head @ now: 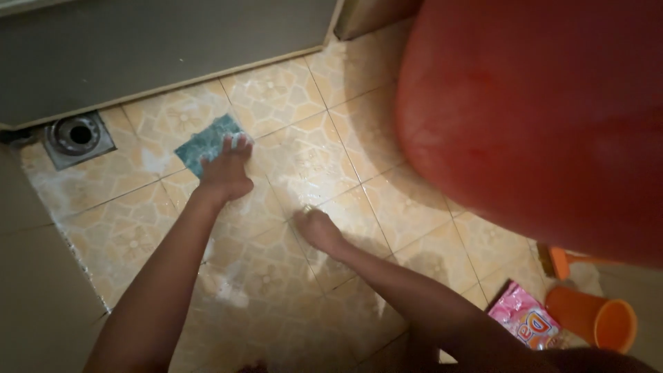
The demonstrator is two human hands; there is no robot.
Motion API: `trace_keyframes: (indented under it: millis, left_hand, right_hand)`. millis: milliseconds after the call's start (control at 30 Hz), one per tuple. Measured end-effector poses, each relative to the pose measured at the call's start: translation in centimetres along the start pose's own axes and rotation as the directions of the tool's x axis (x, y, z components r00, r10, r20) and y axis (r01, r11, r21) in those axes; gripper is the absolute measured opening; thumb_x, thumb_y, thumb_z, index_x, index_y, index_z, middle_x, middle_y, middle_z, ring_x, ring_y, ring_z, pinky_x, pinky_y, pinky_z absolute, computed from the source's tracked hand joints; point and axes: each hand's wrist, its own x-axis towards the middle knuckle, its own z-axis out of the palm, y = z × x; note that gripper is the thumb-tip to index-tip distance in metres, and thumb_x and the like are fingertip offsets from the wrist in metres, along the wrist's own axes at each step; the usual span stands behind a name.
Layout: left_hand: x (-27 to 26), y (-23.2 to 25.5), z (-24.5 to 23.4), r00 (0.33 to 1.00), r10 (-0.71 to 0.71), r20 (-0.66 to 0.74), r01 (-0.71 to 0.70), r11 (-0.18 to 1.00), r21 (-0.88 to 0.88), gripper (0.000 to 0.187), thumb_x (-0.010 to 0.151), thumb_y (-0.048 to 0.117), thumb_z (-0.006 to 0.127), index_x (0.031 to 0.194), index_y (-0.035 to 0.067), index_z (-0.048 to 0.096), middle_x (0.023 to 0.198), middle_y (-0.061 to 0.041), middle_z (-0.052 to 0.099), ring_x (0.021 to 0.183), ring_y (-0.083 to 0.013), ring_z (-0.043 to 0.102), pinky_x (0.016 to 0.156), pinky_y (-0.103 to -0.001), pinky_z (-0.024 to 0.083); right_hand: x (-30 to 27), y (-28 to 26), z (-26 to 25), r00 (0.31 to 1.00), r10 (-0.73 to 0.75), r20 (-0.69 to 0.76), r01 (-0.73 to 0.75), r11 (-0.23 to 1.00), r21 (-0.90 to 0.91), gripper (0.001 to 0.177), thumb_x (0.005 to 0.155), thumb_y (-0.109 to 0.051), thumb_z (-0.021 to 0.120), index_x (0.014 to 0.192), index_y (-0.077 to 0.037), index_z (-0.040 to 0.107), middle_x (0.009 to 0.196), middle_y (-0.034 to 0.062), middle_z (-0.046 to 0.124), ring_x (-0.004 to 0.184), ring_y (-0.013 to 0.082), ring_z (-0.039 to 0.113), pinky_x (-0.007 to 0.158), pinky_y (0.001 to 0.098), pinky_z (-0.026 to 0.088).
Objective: Scrubbing a tiled bathroom floor with a sponge and detergent.
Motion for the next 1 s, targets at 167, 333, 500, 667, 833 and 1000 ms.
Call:
trace_keyframes:
  millis: [167, 333, 500, 667, 833, 1000]
  left_hand:
    - [-1.1, 0.2, -0.2, 1.000, 0.001, 0.020, 0.000, 1.000, -0.012, 0.095, 0.078, 0.018, 0.066, 0.162, 0.025, 0.023, 0.174, 0.003, 0.006, 0.160, -0.0247, 0.003, 0.120, -0.072, 0.016]
    - [-0.6, 0.2, -0.9, 0.998, -0.008, 0.069, 0.008, 1.000, -0.010, 0.094, 0.079, 0.016, 0.066, 0.162, 0.025, 0.023, 0.173, 0.003, 0.005, 0.159, -0.0244, 0.003, 0.120, -0.072, 0.016]
    - [-0.4, 0.3, -1.7, 0.997, 0.012, 0.078, -0.009, 0.999, -0.046, 0.088, 0.079, 0.013, 0.067, 0.158, 0.028, 0.032, 0.172, 0.004, 0.008, 0.158, -0.0256, 0.007, 0.120, -0.072, 0.012]
    - [-0.2, -0.4, -0.9, 0.998, 0.061, 0.015, -0.060, 0.995, -0.073, 0.086, 0.078, 0.011, 0.064, 0.157, 0.026, 0.036, 0.172, 0.005, 0.013, 0.159, -0.0257, 0.007, 0.118, -0.076, 0.012]
    - [0.2, -0.7, 0.3, 0.991, 0.109, -0.081, -0.110, 0.994, -0.012, 0.084, 0.077, 0.012, 0.065, 0.157, 0.021, 0.040, 0.172, 0.002, 0.019, 0.160, -0.0266, 0.011, 0.113, -0.082, 0.015]
    - [0.1, -0.4, -0.1, 0.991, 0.120, -0.066, -0.121, 0.993, -0.008, 0.088, 0.071, 0.012, 0.067, 0.154, 0.020, 0.040, 0.170, 0.003, 0.019, 0.158, -0.0253, 0.010, 0.112, -0.082, 0.013]
  right_hand:
    - [-0.8, -1.8, -0.6, 0.997, 0.063, -0.052, -0.062, 0.998, 0.010, 0.060, 0.099, -0.050, 0.050, 0.103, 0.006, 0.069, 0.105, 0.0333, 0.070, 0.105, 0.0457, 0.068, 0.094, 0.0510, 0.052]
    - [9.6, -4.4, 1.3, 0.976, -0.169, -0.137, 0.152, 0.980, -0.126, 0.060, 0.102, -0.048, 0.046, 0.107, 0.006, 0.072, 0.107, 0.0351, 0.069, 0.106, 0.0507, 0.065, 0.095, 0.0555, 0.050]
    - [14.6, -14.6, -2.3, 0.976, -0.032, -0.214, 0.042, 0.998, 0.042, 0.070, 0.101, -0.053, 0.046, 0.114, 0.012, 0.068, 0.113, 0.0350, 0.064, 0.111, 0.0494, 0.061, 0.099, 0.0532, 0.047]
    - [9.3, -8.7, -4.3, 0.996, -0.045, -0.083, 0.044, 0.999, -0.020, 0.073, 0.098, -0.056, 0.042, 0.111, 0.011, 0.068, 0.110, 0.0366, 0.069, 0.109, 0.0466, 0.067, 0.100, 0.0503, 0.049]
    - [3.9, -4.0, -6.5, 0.990, 0.106, -0.098, -0.110, 0.993, -0.045, 0.074, 0.097, -0.059, 0.049, 0.107, 0.011, 0.069, 0.112, 0.0360, 0.066, 0.114, 0.0448, 0.064, 0.101, 0.0486, 0.048]
    - [14.2, -3.5, -4.9, 0.957, -0.190, -0.221, 0.134, 0.960, -0.245, 0.069, 0.107, -0.053, 0.036, 0.094, 0.007, 0.068, 0.093, 0.0353, 0.067, 0.091, 0.0470, 0.064, 0.088, 0.0539, 0.049]
